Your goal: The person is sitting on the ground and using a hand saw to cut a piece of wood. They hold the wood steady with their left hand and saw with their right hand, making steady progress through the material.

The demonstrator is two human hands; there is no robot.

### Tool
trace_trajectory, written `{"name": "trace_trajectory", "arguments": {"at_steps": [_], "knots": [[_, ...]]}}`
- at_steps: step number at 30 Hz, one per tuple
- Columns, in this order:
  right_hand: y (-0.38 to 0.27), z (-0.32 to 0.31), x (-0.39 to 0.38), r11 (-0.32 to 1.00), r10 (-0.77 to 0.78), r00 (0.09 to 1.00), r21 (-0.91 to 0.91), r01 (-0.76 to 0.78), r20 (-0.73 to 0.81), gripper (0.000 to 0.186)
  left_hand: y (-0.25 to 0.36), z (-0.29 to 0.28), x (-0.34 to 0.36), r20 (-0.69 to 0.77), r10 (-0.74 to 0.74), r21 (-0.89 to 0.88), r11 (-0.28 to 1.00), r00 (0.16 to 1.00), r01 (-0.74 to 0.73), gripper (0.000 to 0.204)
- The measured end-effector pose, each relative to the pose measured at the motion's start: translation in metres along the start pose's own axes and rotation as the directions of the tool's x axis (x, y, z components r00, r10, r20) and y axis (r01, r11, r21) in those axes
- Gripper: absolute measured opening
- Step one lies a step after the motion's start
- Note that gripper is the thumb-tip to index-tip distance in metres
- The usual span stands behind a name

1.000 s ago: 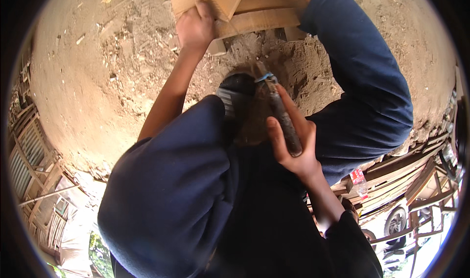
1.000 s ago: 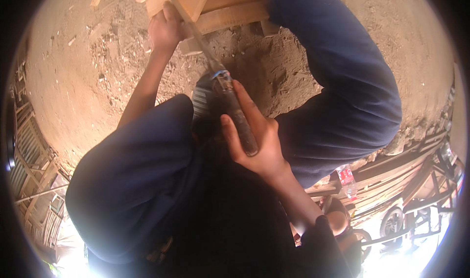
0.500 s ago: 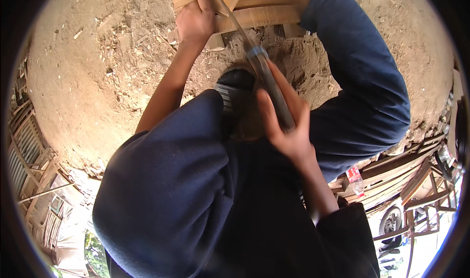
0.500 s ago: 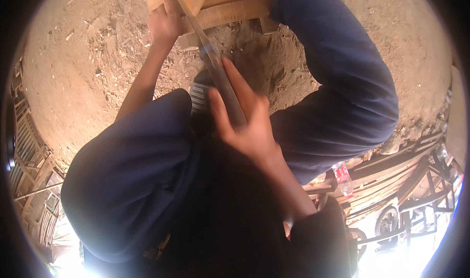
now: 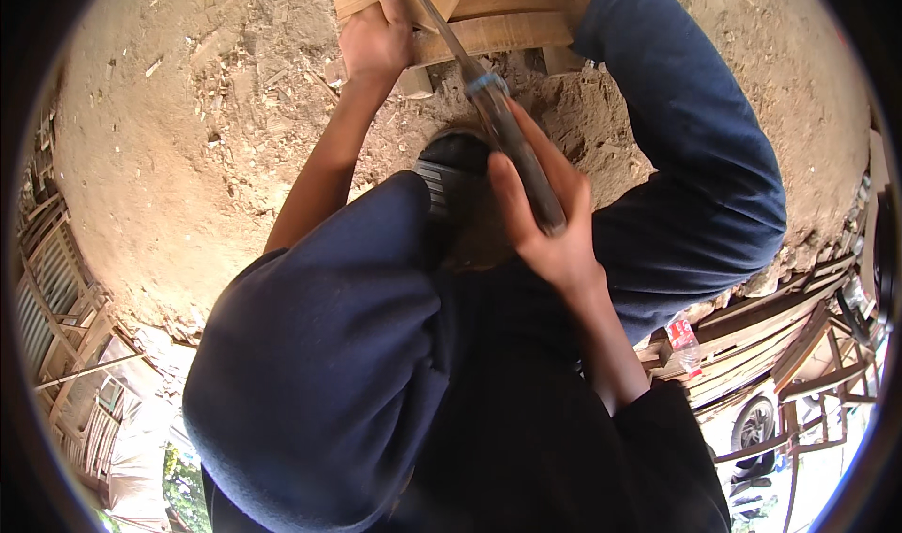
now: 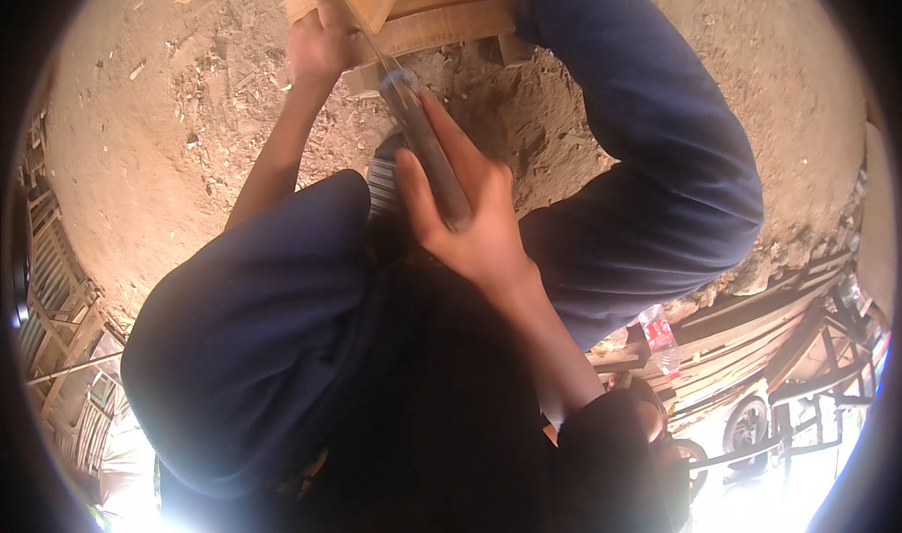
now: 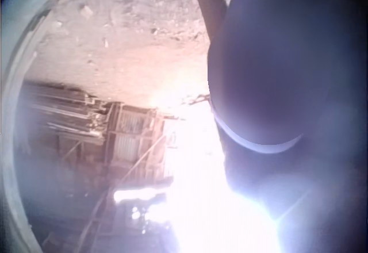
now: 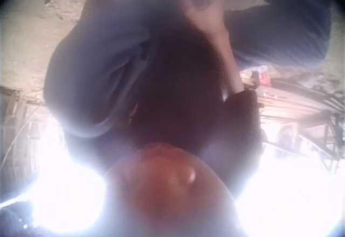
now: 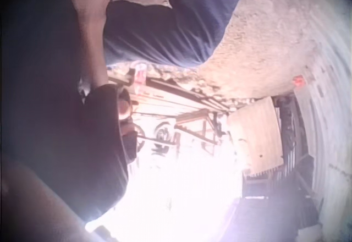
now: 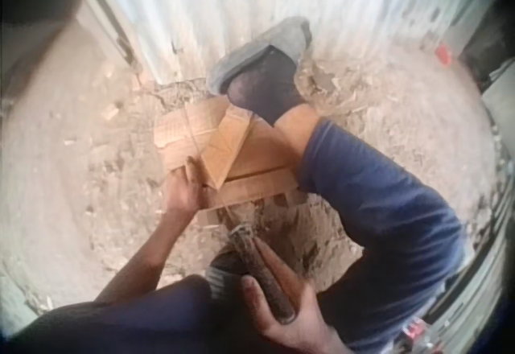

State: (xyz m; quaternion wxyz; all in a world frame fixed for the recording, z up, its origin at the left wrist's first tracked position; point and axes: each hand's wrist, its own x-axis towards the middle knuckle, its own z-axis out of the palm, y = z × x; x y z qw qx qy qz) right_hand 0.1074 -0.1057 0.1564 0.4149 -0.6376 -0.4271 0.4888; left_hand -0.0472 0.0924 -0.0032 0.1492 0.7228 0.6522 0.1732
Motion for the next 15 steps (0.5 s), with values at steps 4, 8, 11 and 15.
{"name": "trace_trajectory", "arguments": {"at_steps": [4,8,11,15], "knots": [[0.007,-0.018,-0.053,0.997,-0.062,0.998,-0.048,0.06,-0.031,0.051,0.006,-0.009,-0.003,0.025,-0.007,-0.032,0.999,1.0,0.008,0.062],[0.001,-0.002,-0.01,0.998,-0.049,0.998,-0.046,0.048,-0.041,0.051,0.006,-0.002,0.002,0.017,-0.023,0.014,1.0,1.0,0.022,0.062],[-0.005,0.009,0.009,0.999,0.008,1.0,-0.043,-0.008,-0.005,0.052,-0.001,0.002,0.001,0.01,-0.013,0.005,1.0,1.0,0.013,0.062],[0.003,-0.012,-0.041,0.999,-0.026,1.0,-0.04,0.026,-0.002,0.053,0.008,-0.013,0.003,0.044,-0.057,-0.061,0.996,0.997,0.06,0.06]]}}
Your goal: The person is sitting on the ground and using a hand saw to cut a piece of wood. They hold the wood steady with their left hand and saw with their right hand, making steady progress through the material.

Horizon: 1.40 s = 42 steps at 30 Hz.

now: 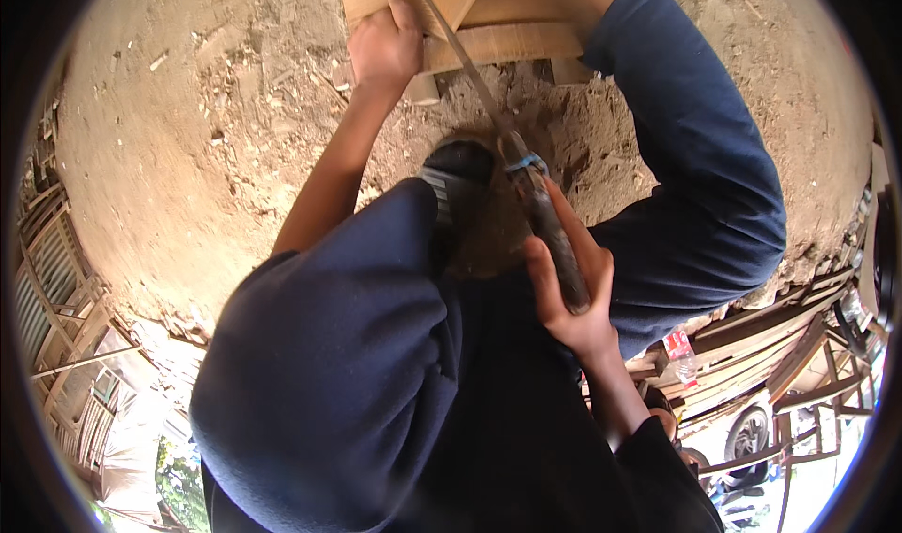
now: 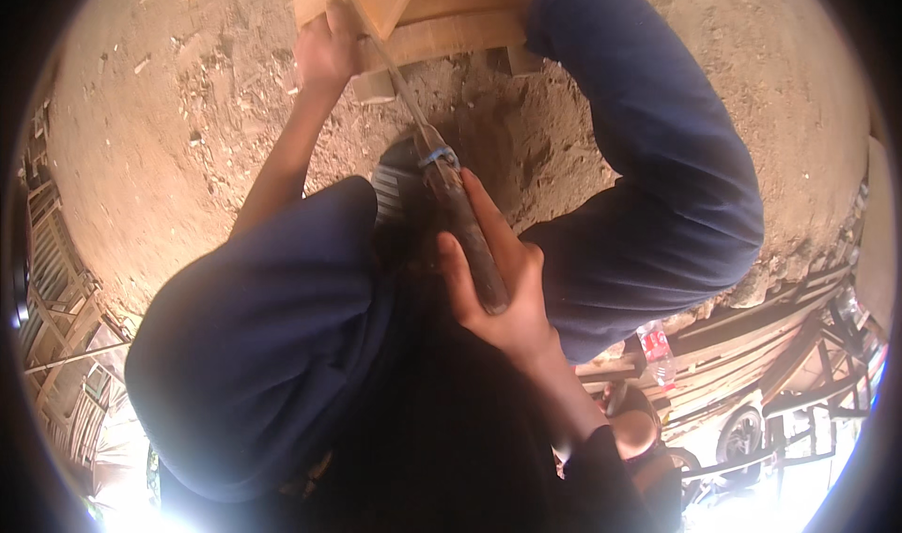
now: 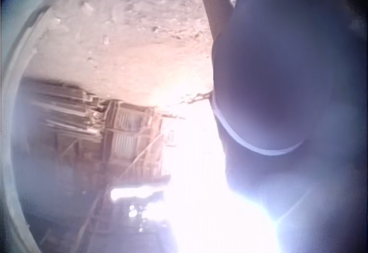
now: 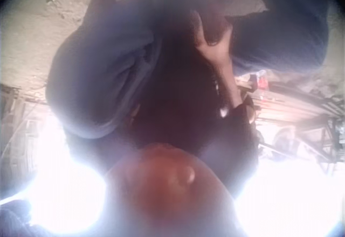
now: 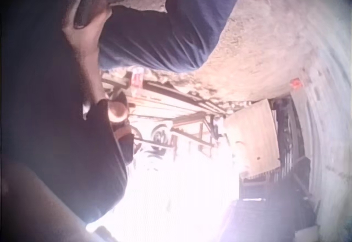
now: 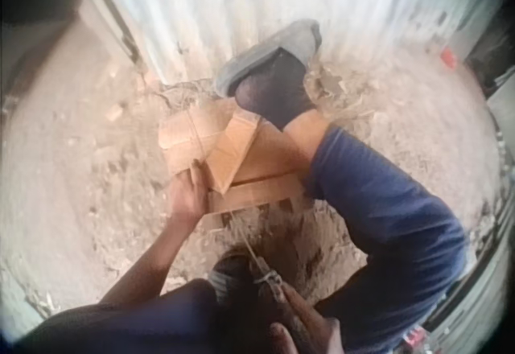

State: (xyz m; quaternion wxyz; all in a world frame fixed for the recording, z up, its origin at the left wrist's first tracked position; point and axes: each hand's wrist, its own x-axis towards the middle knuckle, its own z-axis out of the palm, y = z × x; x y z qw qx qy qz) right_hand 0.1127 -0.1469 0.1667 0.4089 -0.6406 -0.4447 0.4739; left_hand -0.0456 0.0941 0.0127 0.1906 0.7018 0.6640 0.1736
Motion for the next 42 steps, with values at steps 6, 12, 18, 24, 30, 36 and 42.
{"name": "trace_trajectory", "arguments": {"at_steps": [6,12,18,24,30,36,42], "knots": [[0.0,0.014,0.045,0.999,-0.039,0.999,0.007,0.039,-0.037,0.052,-0.013,0.019,0.002,-0.045,0.107,0.097,0.99,0.993,-0.102,0.029],[-0.002,0.001,-0.011,1.0,0.025,0.999,0.005,-0.024,-0.037,0.053,-0.005,0.008,-0.006,-0.024,0.053,0.054,0.997,0.998,-0.052,0.063],[-0.01,0.009,0.044,0.996,0.083,0.996,0.024,-0.083,0.022,0.052,-0.015,0.012,-0.005,-0.015,0.013,0.015,1.0,1.0,-0.013,0.064],[0.0,0.001,-0.005,0.999,-0.04,0.998,0.009,0.041,-0.054,0.053,-0.002,0.004,-0.006,0.013,0.06,-0.006,0.998,0.998,-0.06,0.057],[-0.014,0.012,0.046,0.998,0.055,0.997,-0.005,-0.055,0.06,0.052,-0.006,0.002,-0.006,-0.025,0.036,-0.012,0.999,0.999,-0.037,0.053],[-0.002,-0.004,0.013,0.999,-0.051,0.999,-0.001,0.051,-0.02,0.053,0.006,0.002,-0.006,-0.034,-0.024,-0.044,0.999,0.999,0.022,0.058],[-0.004,0.006,0.02,0.995,-0.095,0.994,-0.023,0.094,-0.044,0.056,-0.002,0.009,-0.008,-0.062,0.047,-0.019,0.999,0.997,-0.049,0.061]]}}
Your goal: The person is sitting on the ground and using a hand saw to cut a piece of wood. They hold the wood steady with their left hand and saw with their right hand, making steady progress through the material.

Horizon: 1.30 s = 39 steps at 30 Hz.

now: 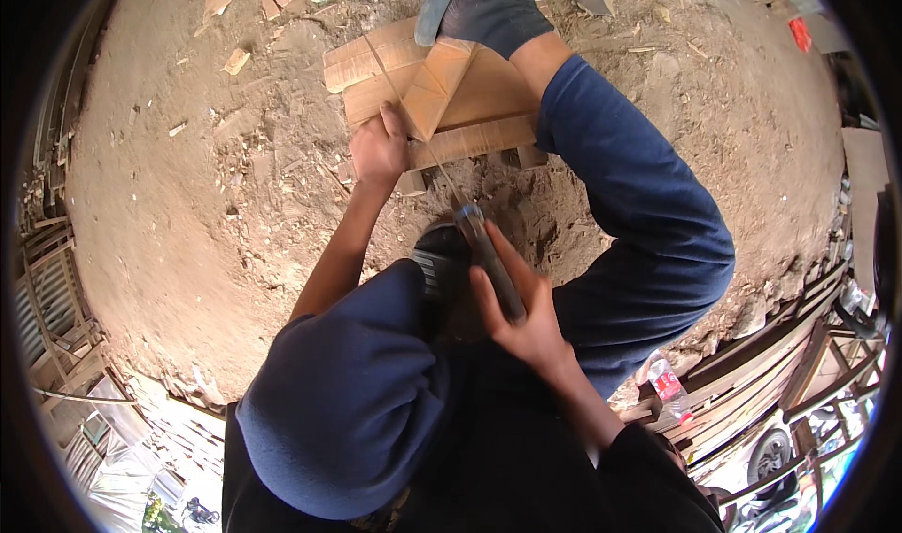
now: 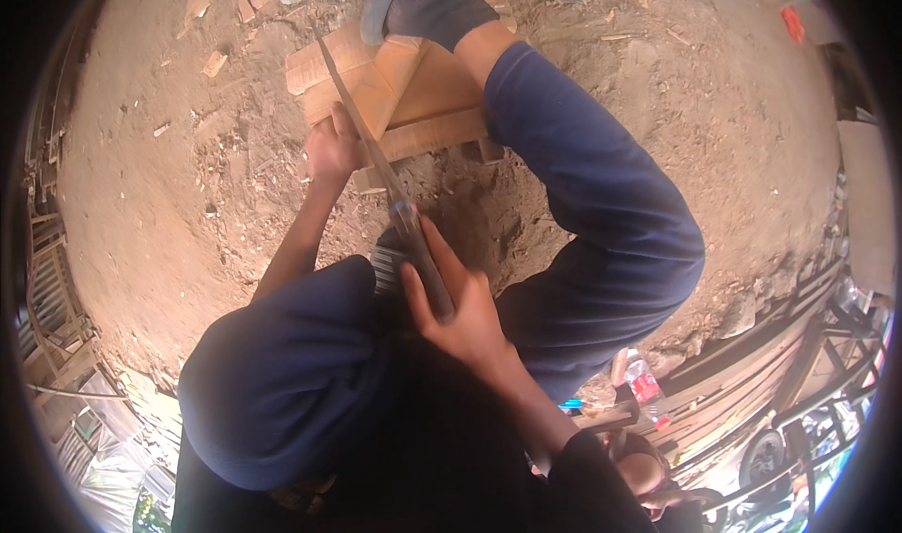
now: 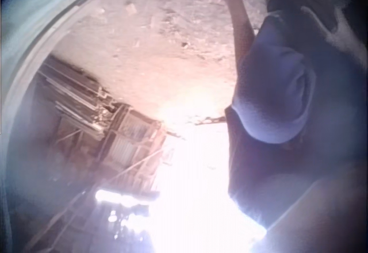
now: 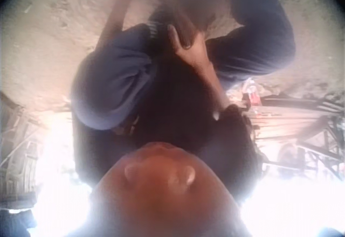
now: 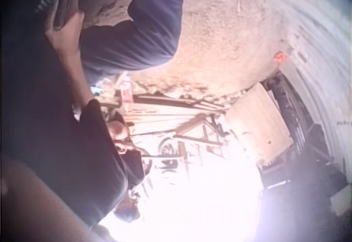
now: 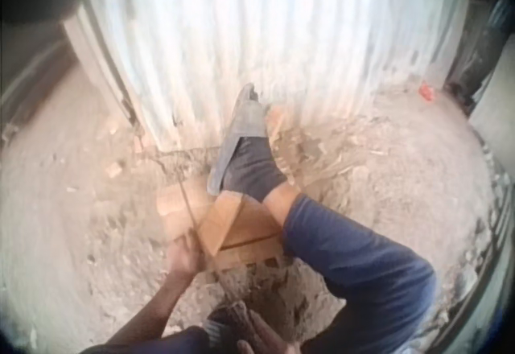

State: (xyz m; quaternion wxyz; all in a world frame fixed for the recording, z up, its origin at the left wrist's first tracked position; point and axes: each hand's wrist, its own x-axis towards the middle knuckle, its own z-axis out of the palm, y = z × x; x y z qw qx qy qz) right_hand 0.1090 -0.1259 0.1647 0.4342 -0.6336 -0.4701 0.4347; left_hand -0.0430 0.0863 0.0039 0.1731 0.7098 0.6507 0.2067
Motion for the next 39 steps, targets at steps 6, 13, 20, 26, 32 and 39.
{"name": "trace_trajectory", "arguments": {"at_steps": [6,13,20,26,32,39], "knots": [[-0.002,-0.012,-0.014,0.996,0.091,0.995,-0.008,-0.091,0.035,0.056,-0.006,0.005,0.004,0.039,-0.015,0.013,1.0,0.999,0.015,0.061],[-0.001,-0.016,-0.018,0.997,0.079,0.996,0.008,-0.08,0.044,0.054,-0.005,0.003,0.0,-0.006,0.026,0.038,0.999,1.0,-0.026,0.06],[-0.005,-0.005,-0.02,0.994,0.105,0.993,0.031,-0.107,0.061,0.055,-0.007,-0.012,0.018,0.009,-0.155,-0.024,0.988,0.988,0.155,0.059],[-0.008,0.001,-0.031,0.969,0.247,0.966,0.008,-0.248,0.083,0.056,-0.005,-0.012,0.009,-0.036,-0.069,-0.018,0.998,0.997,0.068,0.056],[0.006,0.008,-0.037,0.993,0.119,0.992,-0.026,-0.118,0.04,0.057,-0.005,-0.014,0.009,0.024,-0.065,-0.053,0.996,0.998,0.066,0.054],[0.003,0.002,-0.034,0.989,0.151,0.986,-0.009,-0.151,0.071,0.058,0.0,-0.019,0.005,0.038,-0.062,-0.083,0.994,0.997,0.065,0.052]]}}
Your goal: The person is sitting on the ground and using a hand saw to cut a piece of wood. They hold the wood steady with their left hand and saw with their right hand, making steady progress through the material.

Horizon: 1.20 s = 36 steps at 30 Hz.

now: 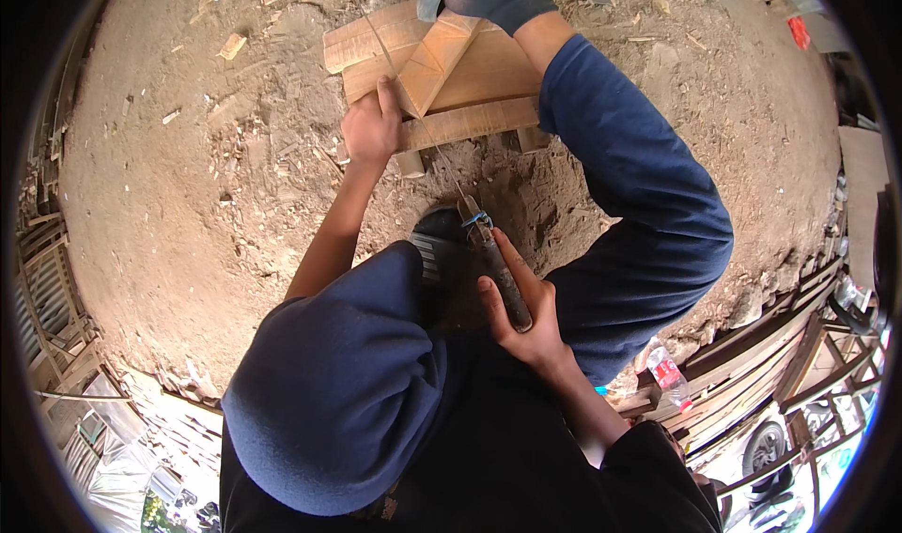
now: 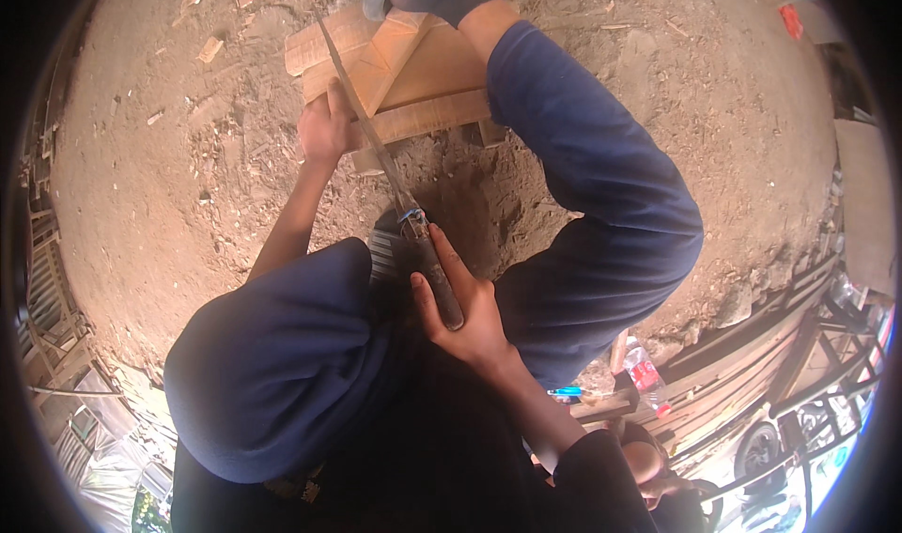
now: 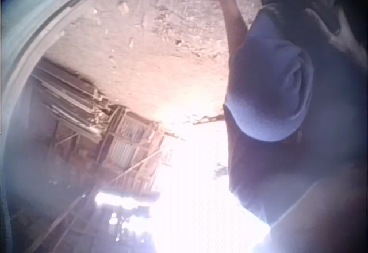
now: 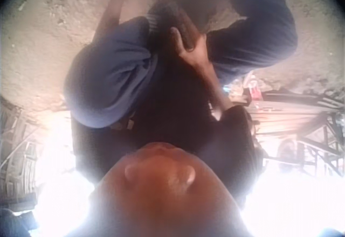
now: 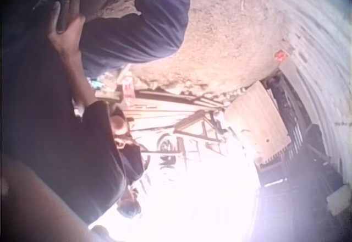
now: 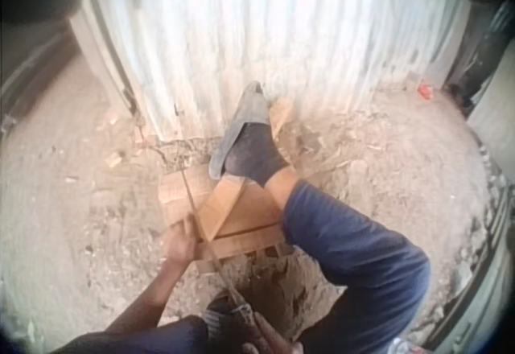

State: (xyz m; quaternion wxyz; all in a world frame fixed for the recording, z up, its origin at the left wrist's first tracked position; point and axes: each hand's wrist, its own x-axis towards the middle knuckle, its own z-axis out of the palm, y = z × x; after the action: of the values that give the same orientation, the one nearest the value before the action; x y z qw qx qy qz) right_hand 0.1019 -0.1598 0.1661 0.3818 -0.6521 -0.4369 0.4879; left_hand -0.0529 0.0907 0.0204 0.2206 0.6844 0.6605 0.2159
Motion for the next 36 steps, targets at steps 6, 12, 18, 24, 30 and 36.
{"name": "trace_trajectory", "arguments": {"at_steps": [6,12,18,24,30,36], "knots": [[-0.005,-0.005,-0.018,0.997,0.071,0.997,0.006,-0.071,-0.004,0.058,-0.001,0.004,0.001,-0.005,0.008,0.01,1.0,1.0,-0.008,0.053],[0.004,0.006,0.005,0.994,-0.102,0.993,-0.039,0.1,-0.055,0.056,-0.007,0.008,0.003,-0.086,0.023,0.068,0.998,0.996,-0.018,0.055],[-0.004,0.014,0.016,0.998,-0.05,0.997,0.041,0.053,-0.053,0.056,-0.001,-0.001,0.006,-0.034,-0.037,0.01,0.999,0.999,0.038,0.062],[-0.006,0.009,0.014,0.99,-0.143,0.987,-0.009,0.142,-0.07,0.056,0.004,-0.001,0.002,-0.09,-0.082,0.026,0.996,0.993,0.084,0.062],[-0.043,-0.018,-0.02,0.98,-0.199,0.973,0.007,0.201,-0.121,0.055,0.004,0.001,0.003,-0.133,0.041,-0.085,0.995,0.99,-0.052,0.051],[-0.062,-0.063,-0.035,0.901,-0.428,0.745,-0.181,0.393,-0.511,0.054,0.021,-0.009,0.008,-0.168,0.326,0.045,0.945,0.93,-0.323,0.059]]}}
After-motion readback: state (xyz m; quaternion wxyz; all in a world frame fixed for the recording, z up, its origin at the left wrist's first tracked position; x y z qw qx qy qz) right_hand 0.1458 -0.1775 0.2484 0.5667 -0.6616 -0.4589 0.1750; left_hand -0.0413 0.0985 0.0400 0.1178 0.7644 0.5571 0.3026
